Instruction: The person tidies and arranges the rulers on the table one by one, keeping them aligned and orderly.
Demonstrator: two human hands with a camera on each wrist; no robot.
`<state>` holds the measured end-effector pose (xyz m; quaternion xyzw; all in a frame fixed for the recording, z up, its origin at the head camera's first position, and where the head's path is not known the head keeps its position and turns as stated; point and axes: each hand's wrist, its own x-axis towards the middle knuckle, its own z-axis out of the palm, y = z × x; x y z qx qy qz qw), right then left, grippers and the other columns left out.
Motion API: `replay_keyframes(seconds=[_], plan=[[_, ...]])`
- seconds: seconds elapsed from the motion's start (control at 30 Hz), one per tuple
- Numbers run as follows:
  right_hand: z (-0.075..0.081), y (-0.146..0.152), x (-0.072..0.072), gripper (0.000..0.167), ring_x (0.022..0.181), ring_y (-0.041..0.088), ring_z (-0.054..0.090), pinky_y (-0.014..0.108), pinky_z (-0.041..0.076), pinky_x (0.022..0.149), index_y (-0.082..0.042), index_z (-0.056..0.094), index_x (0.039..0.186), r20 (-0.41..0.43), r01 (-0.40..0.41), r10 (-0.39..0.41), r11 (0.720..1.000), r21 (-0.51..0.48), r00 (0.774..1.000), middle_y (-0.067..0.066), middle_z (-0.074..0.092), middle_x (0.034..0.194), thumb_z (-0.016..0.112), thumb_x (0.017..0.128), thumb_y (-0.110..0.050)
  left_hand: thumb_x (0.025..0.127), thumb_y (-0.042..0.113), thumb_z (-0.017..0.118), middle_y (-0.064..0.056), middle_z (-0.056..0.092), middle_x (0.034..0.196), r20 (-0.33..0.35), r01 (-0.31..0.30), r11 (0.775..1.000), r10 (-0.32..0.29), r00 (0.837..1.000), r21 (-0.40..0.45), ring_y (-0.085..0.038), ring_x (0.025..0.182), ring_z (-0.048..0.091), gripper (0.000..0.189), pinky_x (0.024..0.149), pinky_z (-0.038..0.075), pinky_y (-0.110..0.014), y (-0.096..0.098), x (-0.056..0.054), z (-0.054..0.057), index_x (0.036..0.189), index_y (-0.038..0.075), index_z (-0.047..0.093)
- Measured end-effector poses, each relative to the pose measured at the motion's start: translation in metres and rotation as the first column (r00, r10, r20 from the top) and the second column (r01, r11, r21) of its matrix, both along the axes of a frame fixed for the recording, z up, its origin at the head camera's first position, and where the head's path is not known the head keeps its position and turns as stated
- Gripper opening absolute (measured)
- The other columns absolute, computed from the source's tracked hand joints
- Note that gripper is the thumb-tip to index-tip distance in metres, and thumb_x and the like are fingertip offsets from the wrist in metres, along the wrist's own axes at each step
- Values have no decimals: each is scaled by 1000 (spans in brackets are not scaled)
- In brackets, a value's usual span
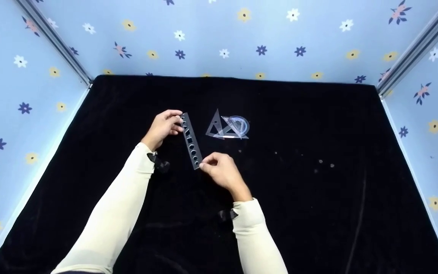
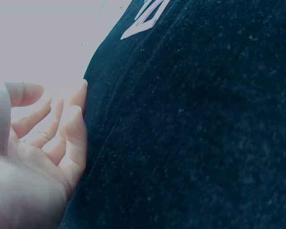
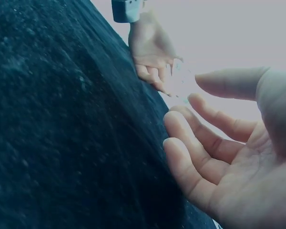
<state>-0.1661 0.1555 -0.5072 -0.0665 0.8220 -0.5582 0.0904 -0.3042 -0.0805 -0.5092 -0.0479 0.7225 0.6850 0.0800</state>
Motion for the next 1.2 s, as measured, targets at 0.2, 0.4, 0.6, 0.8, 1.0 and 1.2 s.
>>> replay_keyframes(seconds=[0.2,0.4,0.6,0.8,1.0,1.2], plan=[[-1,-6,5,9,78,11,63,25,52,75,-7,78,92,-28,-47,47,999,12,999,0,73,86,79,89,-15,102,8,52,-2,65,89,8,42,999,-41,999,-18,-8,58,66,39,53,49,-17,-1,3,0,138,-3,60],[4,-17,9,8,79,11,63,26,52,76,-11,78,90,-50,-96,99,994,60,994,-2,73,85,80,89,-19,102,8,52,-1,66,87,-2,51,998,-51,999,-39,-8,59,65,39,54,49,-17,-6,5,0,138,-5,60],[5,-23,11,11,74,10,63,25,53,69,-6,78,90,57,-108,111,993,-49,992,-6,70,79,79,89,-17,101,8,53,0,65,86,-9,67,996,-67,998,-54,-8,60,64,38,54,49,-18,-6,7,2,137,-4,61],[3,-26,11,10,74,11,69,26,58,69,-2,76,91,178,-85,116,982,-171,977,-4,71,77,77,89,-11,101,8,54,0,65,86,-11,71,995,-72,997,-66,-8,60,63,37,55,49,-18,-7,9,2,135,-3,62],[4,-32,15,11,73,12,71,28,60,68,-1,73,95,204,-52,105,967,-250,973,-2,73,79,77,86,-7,100,7,54,1,64,82,-11,61,998,-62,998,-34,-8,59,63,36,53,49,-18,-6,11,3,134,-3,62],[2,-42,19,15,69,11,70,26,60,65,3,68,99,204,2,60,957,-289,977,-3,72,76,75,85,0,98,5,54,0,64,81,-17,52,998,-53,998,-33,-9,58,62,37,53,49,-18,-7,13,5,133,-2,62]])
